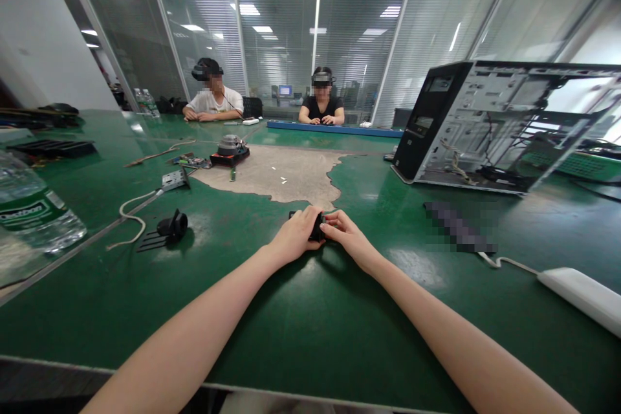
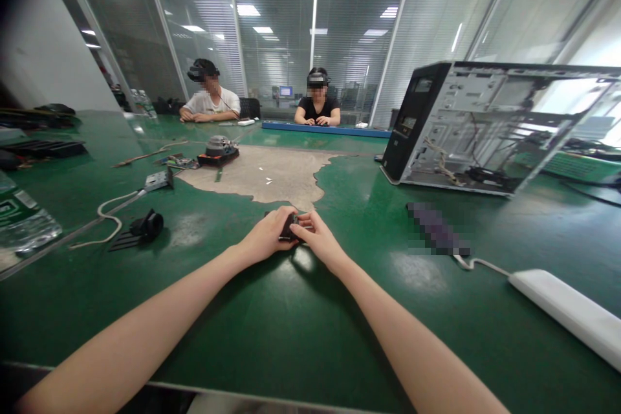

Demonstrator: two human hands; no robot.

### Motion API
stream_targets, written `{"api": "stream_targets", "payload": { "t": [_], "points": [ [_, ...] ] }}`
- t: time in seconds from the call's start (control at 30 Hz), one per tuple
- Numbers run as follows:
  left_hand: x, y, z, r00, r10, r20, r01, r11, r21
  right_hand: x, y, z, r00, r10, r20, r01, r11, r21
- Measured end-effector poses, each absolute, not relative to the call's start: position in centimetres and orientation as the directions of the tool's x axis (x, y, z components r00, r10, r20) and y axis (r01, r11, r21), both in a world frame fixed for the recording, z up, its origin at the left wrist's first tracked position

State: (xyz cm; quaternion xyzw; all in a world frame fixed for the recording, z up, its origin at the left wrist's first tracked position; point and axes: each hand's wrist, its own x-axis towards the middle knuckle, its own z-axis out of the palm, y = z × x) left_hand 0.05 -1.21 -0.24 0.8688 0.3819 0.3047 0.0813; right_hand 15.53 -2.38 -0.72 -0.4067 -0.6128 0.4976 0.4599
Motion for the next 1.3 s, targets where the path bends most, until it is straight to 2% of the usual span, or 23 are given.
{"api": "stream_targets", "payload": {
  "t": [0.13,0.3,0.5,0.73,1.0,1.17,1.3],
  "points": [
    [0.07,-1.14,-0.27,0.521,0.718,0.463,0.614,-0.691,0.381,15.67,-2.78,-0.33,-0.258,0.947,0.189,0.005,0.197,-0.98],
    [0.1,-1.13,-0.26,0.53,0.701,0.477,0.605,-0.707,0.367,15.6,-2.54,-0.59,-0.201,0.957,0.209,0.057,0.224,-0.973],
    [0.04,-1.22,-0.17,0.531,0.718,0.45,0.619,-0.691,0.373,15.65,-2.14,-0.79,-0.206,0.964,0.169,0.076,0.188,-0.979],
    [0.0,-1.08,-0.23,0.528,0.721,0.448,0.619,-0.688,0.378,15.65,-2.81,-0.25,-0.275,0.941,0.199,-0.027,0.199,-0.98],
    [0.0,-1.16,-0.2,0.541,0.701,0.465,0.622,-0.706,0.34,15.77,-2.35,-0.79,-0.212,0.96,0.182,0.061,0.199,-0.978],
    [0.02,-1.19,-0.24,0.539,0.704,0.462,0.638,-0.699,0.322,15.87,-2.66,-0.33,-0.317,0.929,0.192,-0.031,0.192,-0.981],
    [0.04,-1.11,-0.38,0.531,0.706,0.468,0.639,-0.697,0.326,15.77,-2.73,-0.41,-0.289,0.934,0.209,-0.038,0.207,-0.978]
  ]
}}
